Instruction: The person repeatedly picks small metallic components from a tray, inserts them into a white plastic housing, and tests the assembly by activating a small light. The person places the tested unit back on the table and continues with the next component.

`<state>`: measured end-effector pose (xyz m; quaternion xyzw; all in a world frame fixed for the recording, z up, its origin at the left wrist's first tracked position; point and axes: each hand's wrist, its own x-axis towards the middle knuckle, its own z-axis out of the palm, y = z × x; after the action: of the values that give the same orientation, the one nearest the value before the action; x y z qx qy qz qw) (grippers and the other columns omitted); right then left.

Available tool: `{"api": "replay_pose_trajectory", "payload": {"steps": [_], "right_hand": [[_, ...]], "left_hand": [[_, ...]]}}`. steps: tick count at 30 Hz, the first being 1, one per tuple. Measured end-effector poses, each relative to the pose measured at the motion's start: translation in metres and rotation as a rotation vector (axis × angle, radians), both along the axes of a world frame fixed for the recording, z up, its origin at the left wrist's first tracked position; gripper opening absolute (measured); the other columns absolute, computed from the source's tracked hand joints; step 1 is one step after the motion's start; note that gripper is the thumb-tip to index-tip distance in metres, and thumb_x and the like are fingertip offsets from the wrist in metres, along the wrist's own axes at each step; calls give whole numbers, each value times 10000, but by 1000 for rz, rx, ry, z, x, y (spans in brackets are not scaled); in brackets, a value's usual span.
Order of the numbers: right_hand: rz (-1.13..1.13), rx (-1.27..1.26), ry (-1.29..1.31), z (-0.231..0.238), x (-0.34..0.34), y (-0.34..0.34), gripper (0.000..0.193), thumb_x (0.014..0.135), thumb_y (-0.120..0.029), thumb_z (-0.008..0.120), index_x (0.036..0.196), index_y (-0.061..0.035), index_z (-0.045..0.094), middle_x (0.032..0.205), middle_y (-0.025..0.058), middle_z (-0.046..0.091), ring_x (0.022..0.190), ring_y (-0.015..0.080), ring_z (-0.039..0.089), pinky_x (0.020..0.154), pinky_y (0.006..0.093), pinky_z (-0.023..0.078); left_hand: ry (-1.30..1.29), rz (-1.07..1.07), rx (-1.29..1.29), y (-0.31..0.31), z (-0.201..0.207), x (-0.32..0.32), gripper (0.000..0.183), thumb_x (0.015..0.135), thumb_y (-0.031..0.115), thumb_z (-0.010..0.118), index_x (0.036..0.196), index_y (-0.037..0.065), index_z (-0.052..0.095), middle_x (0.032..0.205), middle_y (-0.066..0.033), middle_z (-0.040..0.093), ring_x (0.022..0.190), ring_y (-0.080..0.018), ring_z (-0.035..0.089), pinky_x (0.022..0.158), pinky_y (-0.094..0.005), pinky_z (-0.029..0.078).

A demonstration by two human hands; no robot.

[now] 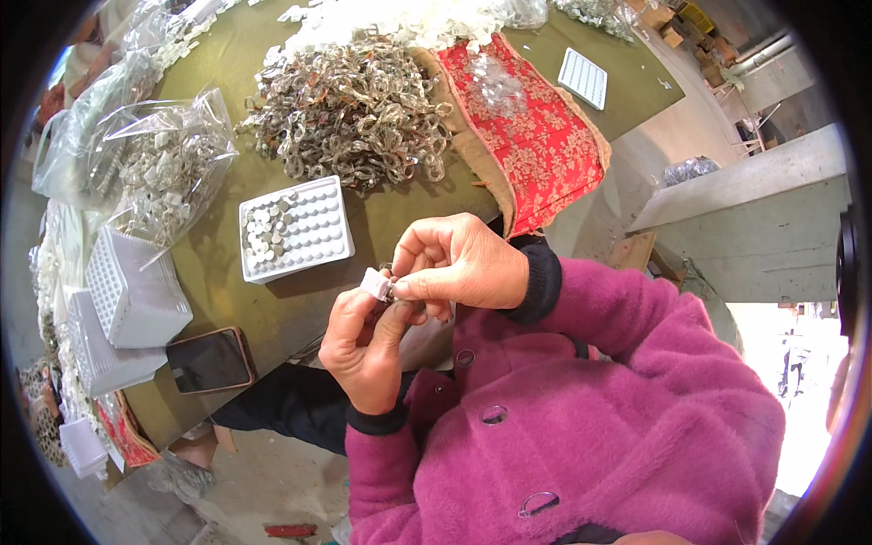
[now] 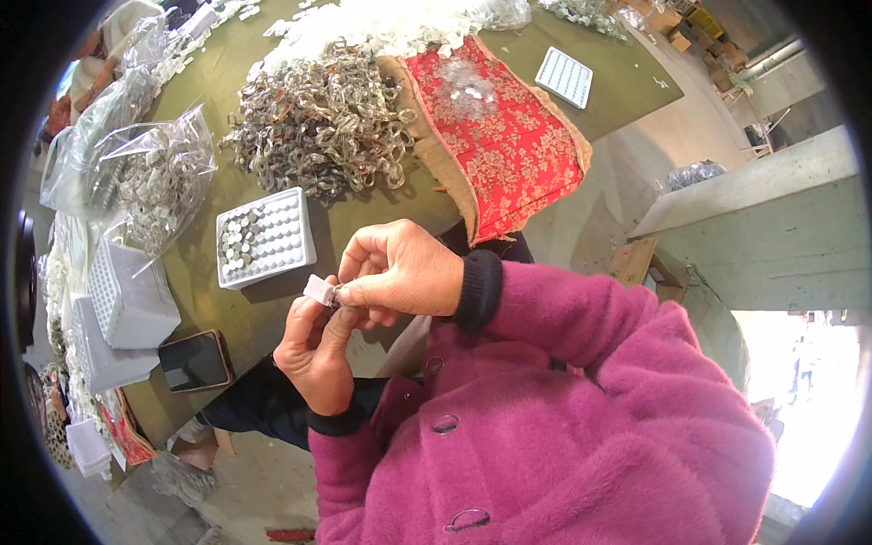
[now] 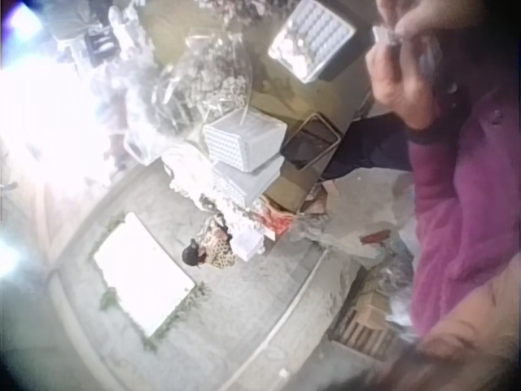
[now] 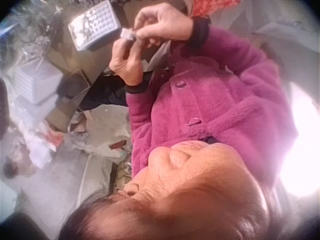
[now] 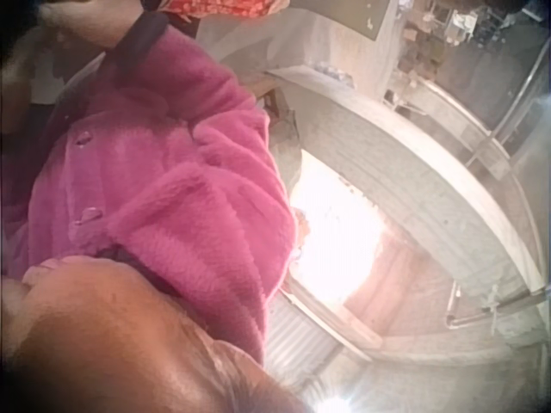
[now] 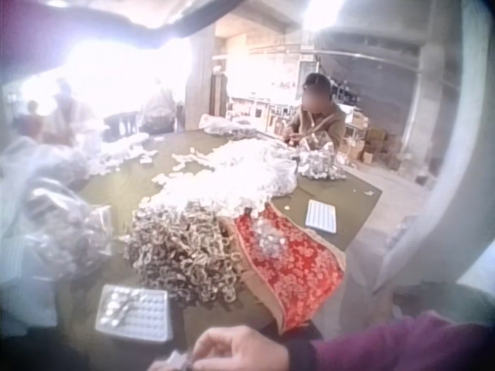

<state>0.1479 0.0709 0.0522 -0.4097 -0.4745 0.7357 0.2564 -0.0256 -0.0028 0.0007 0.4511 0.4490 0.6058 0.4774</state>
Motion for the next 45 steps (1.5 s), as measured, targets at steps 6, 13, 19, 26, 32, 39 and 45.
{"api": "replay_pose_trajectory", "payload": {"steps": [6,13,19,26,32,39,45], "right_hand": [[-113,554,-104,-17,-1,-11,181,944,-154,737,1010,-1,666,855,106,691,763,207,678,673,351,541],[-17,758,-127,-33,22,-18,212,1018,-209,678,1105,-16,683,957,109,667,880,236,651,816,352,523],[88,141,56,-41,32,-29,333,1060,-319,622,990,-8,717,845,37,695,733,109,620,688,293,527],[90,88,-26,-44,43,-35,310,1037,-318,657,914,-40,715,750,-16,649,656,68,579,618,254,485],[83,-146,111,-41,51,-26,360,1076,-343,599,871,-53,660,725,-24,600,641,54,549,610,239,479],[210,86,-7,-38,71,-17,242,1047,-273,653,1031,-33,685,791,-25,616,683,57,566,637,236,489],[133,374,5,-42,78,-15,203,1006,-208,703,951,-12,701,787,-3,649,702,45,544,630,245,447]], "left_hand": [[-263,-70,-174,5,4,1,207,985,2,637,1172,-71,689,960,-100,694,749,-155,647,629,-282,561],[-243,-113,-94,4,-8,7,251,903,-18,753,1143,-46,685,1018,-75,677,783,-149,643,649,-277,546],[-312,-158,-166,-11,-28,20,369,904,15,766,1260,-14,675,1045,-31,626,838,-129,603,704,-251,488],[-630,-142,-280,-17,-33,30,380,932,41,752,1303,42,666,1197,-125,718,944,-163,671,701,-273,523],[-184,-91,-81,-9,-20,25,331,847,-123,755,1160,-28,702,1081,-142,723,905,-188,707,726,-291,595],[180,-109,69,-1,-11,26,334,801,-163,771,1104,-38,707,1089,-123,688,934,-184,697,783,-278,579],[108,-144,79,4,-12,38,354,790,-143,793,1114,-18,726,1076,-130,698,902,-173,697,758,-275,572]]}}
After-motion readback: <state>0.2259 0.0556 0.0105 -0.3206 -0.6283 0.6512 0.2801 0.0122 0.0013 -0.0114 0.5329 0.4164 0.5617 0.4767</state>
